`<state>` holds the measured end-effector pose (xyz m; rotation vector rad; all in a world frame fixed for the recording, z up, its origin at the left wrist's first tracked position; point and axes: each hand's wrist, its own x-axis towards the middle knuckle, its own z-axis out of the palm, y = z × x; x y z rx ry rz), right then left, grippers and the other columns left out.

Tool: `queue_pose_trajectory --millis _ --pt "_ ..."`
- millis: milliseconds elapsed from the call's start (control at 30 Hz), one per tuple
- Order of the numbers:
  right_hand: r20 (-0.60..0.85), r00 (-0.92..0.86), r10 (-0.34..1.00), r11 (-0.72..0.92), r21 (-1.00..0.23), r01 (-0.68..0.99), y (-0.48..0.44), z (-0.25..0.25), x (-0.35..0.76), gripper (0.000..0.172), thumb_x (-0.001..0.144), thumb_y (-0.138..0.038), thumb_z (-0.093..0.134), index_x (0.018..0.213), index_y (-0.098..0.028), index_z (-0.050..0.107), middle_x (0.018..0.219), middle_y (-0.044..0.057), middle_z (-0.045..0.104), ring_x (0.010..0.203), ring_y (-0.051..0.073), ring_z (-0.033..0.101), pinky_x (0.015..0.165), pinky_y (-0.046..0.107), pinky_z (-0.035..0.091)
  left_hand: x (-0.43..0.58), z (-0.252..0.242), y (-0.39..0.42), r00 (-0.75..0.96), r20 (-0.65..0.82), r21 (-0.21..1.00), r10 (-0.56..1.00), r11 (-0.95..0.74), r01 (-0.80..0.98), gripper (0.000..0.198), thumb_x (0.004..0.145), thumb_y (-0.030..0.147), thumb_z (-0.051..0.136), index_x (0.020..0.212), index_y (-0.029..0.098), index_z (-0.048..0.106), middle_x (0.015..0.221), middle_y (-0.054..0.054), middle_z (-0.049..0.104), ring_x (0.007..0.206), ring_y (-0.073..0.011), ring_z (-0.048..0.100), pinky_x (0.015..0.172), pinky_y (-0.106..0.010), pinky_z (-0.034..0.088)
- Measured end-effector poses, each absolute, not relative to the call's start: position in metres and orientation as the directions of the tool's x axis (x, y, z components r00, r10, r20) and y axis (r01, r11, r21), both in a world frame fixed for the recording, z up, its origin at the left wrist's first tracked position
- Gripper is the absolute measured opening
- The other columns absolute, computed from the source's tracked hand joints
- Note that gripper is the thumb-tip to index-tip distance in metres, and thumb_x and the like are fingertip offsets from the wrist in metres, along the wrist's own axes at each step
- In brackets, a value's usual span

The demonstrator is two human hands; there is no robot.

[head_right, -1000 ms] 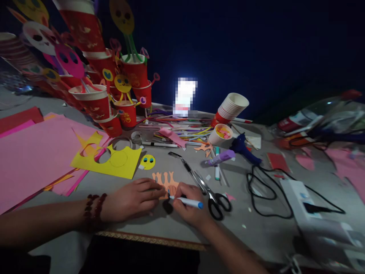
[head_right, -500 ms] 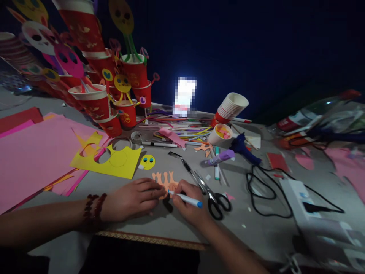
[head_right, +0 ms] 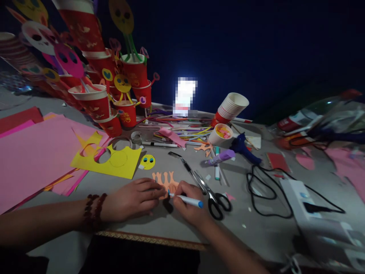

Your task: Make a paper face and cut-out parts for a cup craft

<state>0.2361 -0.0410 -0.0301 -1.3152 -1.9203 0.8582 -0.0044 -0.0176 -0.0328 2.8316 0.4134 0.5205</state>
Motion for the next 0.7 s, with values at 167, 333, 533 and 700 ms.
queue_pose_trajectory --millis 167,333,533,700 --pt "0.167 -0.269 0.949 0.29 -0.796 0.53 -0.0397 -0.028 0.2352 0.016 0.079 -0.023 0.052 0.064 -0.023 0.048 0.053 -0.005 0.048 0.047 0.013 0.047 0.047 0.024 0.035 -0.0039 -0.0344 -0.0171 0.89 0.332 0.267 0.313 -0.936 0.23 0.022 0.097 0.035 0.052 0.099 0.016 0.062 0.131 -0.009 0.061 0.119 -0.0221 0.053 0.103 -0.039 0.041" --pt "0.169 -0.298 0.939 0.31 -0.791 0.528 -0.0395 -0.025 0.2345 0.016 0.077 -0.02 0.05 0.061 -0.023 0.047 0.052 -0.005 0.05 0.047 0.013 0.049 0.048 0.024 0.035 -0.0041 -0.0336 -0.017 0.898 0.314 0.262 0.309 -0.937 0.231 0.024 0.099 0.036 0.049 0.099 0.015 0.062 0.133 -0.008 0.06 0.121 -0.0233 0.052 0.104 -0.04 0.039" --pt "0.142 -0.319 0.937 0.301 -0.792 0.532 -0.0396 -0.0244 0.2356 0.015 0.075 -0.021 0.05 0.061 -0.023 0.046 0.053 -0.005 0.05 0.048 0.013 0.049 0.049 0.024 0.035 -0.0051 -0.0367 -0.0178 0.899 0.31 0.259 0.31 -0.937 0.234 0.025 0.099 0.036 0.048 0.099 0.016 0.061 0.134 -0.008 0.059 0.123 -0.0236 0.051 0.105 -0.041 0.038" --pt "0.16 -0.289 0.944 0.286 -0.836 0.469 -0.0417 -0.0322 0.2389 0.015 0.076 -0.019 0.051 0.062 -0.023 0.048 0.054 -0.005 0.048 0.049 0.013 0.047 0.049 0.025 0.034 -0.0051 -0.036 -0.0173 0.9 0.31 0.259 0.306 -0.938 0.23 0.023 0.099 0.035 0.049 0.099 0.016 0.061 0.134 -0.008 0.059 0.123 -0.024 0.051 0.105 -0.041 0.038"
